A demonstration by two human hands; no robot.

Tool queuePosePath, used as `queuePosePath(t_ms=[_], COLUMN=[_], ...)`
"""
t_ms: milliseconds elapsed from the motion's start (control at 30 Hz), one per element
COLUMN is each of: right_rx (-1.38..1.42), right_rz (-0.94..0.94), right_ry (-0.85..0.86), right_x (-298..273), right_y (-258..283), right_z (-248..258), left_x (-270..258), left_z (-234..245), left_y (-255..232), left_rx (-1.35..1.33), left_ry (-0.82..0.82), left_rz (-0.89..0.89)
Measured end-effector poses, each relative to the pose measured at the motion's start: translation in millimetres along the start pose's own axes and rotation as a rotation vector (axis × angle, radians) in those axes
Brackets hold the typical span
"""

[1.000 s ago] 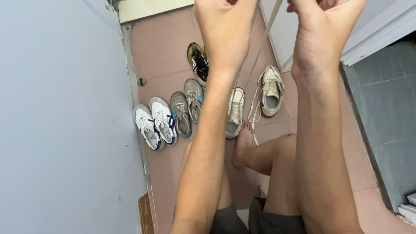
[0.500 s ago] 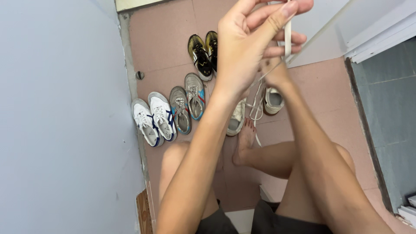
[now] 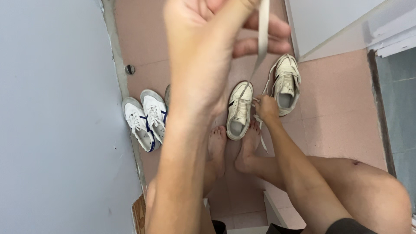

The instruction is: The person sits on the floor and laces a white sneaker by hand, threading the laces through the eyelets and tying a knot. Several other shoes are visible nearby on the tiled floor.

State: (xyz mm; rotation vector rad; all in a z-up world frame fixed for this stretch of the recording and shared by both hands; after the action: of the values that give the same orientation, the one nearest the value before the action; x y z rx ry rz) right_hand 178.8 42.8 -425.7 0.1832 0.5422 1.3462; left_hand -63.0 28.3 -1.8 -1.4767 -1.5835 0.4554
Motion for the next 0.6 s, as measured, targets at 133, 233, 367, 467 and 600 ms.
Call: queuePosePath(t_ms=[133,233,367,467,600], right_rx=[-0.044,-0.081,-0.104,-0.086,-0.062], right_rz=[0.109,0.103,0.136,0.161,0.168], right_ry=[-0.064,0.024,0.023,-0.001,0.024], right_x=[-2,2,5,9,8], right_y=[21,25,23,22,23], right_z=[5,5,4,5,0], left_x=[1,0,-1,-2,-8], left_z=[6,5,8,12,18], left_y=[-8,-9,-13,-14,-13], left_rx=[0.037,0.018,0.017,0.056,0.059], left_ry=[-0.024,-0.047,-0.066,-0.060,-0.022], left_rz=[0.009,0.017,-0.008,-0.037,-0.060])
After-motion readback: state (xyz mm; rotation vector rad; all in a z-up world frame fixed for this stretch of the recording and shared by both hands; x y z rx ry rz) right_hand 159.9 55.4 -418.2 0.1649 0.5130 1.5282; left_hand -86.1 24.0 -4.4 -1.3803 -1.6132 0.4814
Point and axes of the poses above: each hand's wrist, its own x-axis towards the middle knuckle, its own z-axis out of the back of the hand, y = z × x, the point moved 3 cm from there along x, towards the middle knuckle, and after that the axes turned 3 degrees about z, right-handed, at the moved point
